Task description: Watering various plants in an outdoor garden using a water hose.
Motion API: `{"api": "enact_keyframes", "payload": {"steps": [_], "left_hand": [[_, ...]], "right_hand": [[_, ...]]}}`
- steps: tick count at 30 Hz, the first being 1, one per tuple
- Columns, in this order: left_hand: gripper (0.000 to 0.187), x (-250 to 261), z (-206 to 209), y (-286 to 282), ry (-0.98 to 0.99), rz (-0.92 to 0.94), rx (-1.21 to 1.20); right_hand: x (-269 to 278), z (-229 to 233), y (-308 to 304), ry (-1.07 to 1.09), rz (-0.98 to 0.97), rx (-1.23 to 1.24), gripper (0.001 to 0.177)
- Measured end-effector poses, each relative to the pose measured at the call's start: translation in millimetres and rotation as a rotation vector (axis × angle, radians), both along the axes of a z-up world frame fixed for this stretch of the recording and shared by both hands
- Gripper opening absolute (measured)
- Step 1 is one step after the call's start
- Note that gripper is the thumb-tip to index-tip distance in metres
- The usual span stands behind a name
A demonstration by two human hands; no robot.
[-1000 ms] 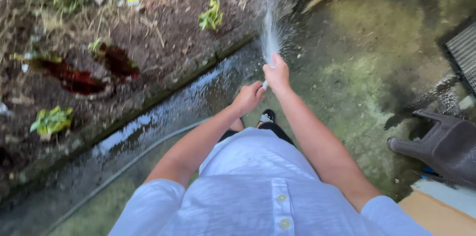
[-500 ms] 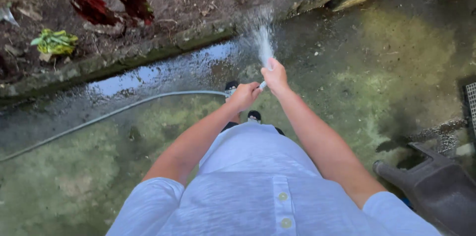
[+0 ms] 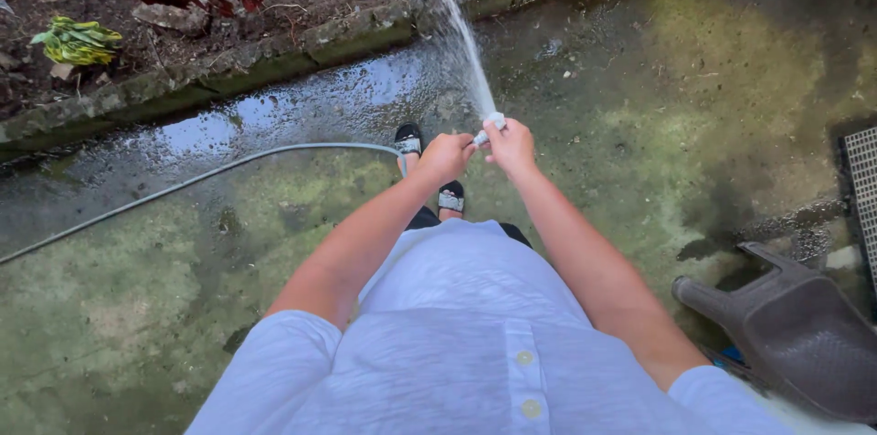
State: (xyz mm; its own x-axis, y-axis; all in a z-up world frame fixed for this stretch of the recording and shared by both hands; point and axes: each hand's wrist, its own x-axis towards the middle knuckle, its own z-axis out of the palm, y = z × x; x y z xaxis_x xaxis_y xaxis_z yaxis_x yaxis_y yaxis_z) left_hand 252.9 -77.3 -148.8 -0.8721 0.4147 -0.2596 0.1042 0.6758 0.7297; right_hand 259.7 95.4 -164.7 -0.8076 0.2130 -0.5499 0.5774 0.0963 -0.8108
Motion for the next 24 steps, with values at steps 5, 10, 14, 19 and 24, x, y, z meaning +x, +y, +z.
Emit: {"api": "enact_keyframes", "payload": {"steps": [5, 10, 14, 19, 24], "left_hand": [[0.023, 11.1, 6.3, 5.6, -0.037, -0.012, -0.009], [0.025, 9.6, 20.7, 12.7, -0.099, -0.032, -0.037], [0.027, 8.2, 3.8, 24.2, -0.118, -0.106, -0.041], [0.027, 8.4, -10.4, 31.1, -0.066, -0.192, -0.027], [0.026, 9.4, -8.2, 22.8, -0.07, -0.191, -0.049]], "right_hand": [[14.4, 1.5, 7.8, -0.003, -0.008, -0.034, 0.028], [22.3, -3.9, 16.8, -0.022, -0.034, -0.03, 0.028], [30.3, -3.3, 27.4, -0.062, -0.118, -0.084, 0.027], [39.7, -8.0, 33.5, -0.084, -0.182, -0.107, 0.026], [41.8, -15.0, 25.3, -0.082, -0.183, -0.153, 0.025]]}}
